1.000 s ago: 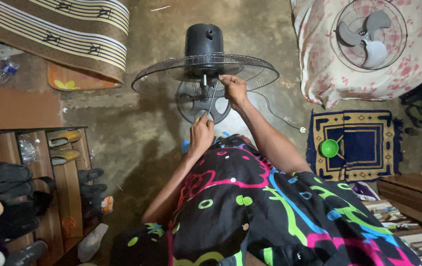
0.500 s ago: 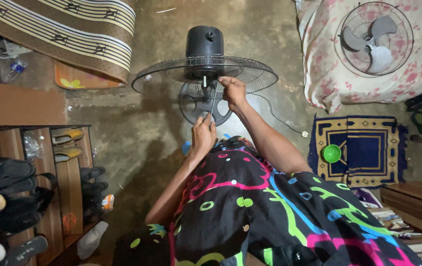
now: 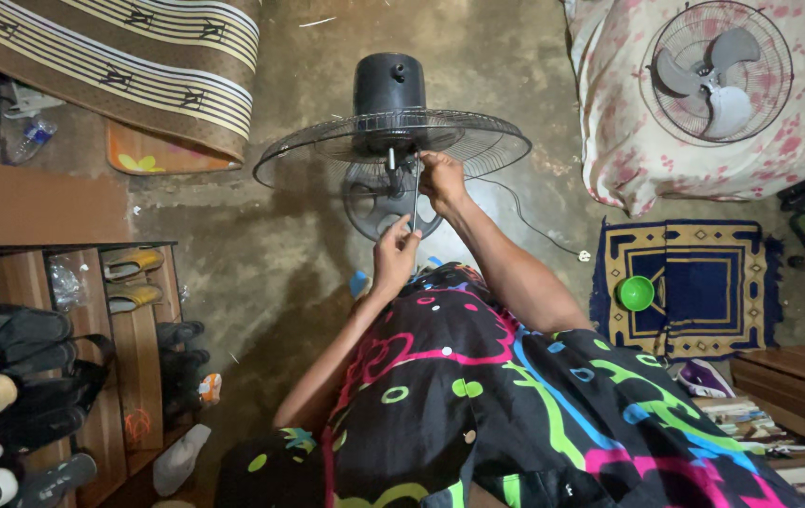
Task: The person uses a screwdriver to adjust the central hub of a standing fan. They repeatedly tighten and loosen the screw while holding the fan cage, then rotate the fan to access different sides.
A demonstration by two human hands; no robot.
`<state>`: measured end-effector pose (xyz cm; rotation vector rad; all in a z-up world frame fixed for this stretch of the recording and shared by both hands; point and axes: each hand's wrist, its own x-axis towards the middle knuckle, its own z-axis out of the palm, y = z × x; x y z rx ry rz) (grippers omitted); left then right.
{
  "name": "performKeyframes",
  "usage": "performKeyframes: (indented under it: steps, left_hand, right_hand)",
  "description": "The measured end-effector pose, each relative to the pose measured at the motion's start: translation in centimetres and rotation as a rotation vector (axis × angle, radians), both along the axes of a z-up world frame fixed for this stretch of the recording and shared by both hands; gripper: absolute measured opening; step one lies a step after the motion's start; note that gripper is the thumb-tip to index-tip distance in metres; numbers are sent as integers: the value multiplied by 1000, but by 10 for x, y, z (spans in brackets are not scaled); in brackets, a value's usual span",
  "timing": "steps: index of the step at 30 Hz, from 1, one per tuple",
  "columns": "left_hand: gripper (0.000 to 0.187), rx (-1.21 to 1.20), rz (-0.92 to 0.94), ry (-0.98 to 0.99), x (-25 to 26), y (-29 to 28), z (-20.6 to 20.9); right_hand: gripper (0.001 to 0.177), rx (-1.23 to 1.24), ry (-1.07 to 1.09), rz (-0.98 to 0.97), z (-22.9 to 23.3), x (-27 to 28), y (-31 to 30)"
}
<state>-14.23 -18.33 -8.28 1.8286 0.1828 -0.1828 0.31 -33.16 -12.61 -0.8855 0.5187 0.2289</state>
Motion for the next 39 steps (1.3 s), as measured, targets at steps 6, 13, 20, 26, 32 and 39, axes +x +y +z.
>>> performKeyframes:
  steps: [6, 13, 20, 26, 32, 39]
  left_hand:
    - [36, -948, -72, 437, -3, 5, -15]
    - [24, -684, -86, 261, -1, 4, 15]
    - [14, -284, 42, -20, -1, -4, -3]
    - [24, 187, 92, -159, 3, -12, 9]
    - [27, -511, 8, 165, 3, -7, 11]
    - [30, -913, -107, 460, -5, 7, 34]
  right_hand:
    - [13, 45, -13, -1, 3, -1, 2]
    - [15, -15, -60, 65, 26, -4, -3]
    - [21, -381, -93, 151, 50, -23, 0]
    - [19, -589, -147, 142, 40, -21, 2]
    - [17, -404, -104, 124, 29, -17, 6]
    - [17, -242, -107, 129, 24, -19, 0]
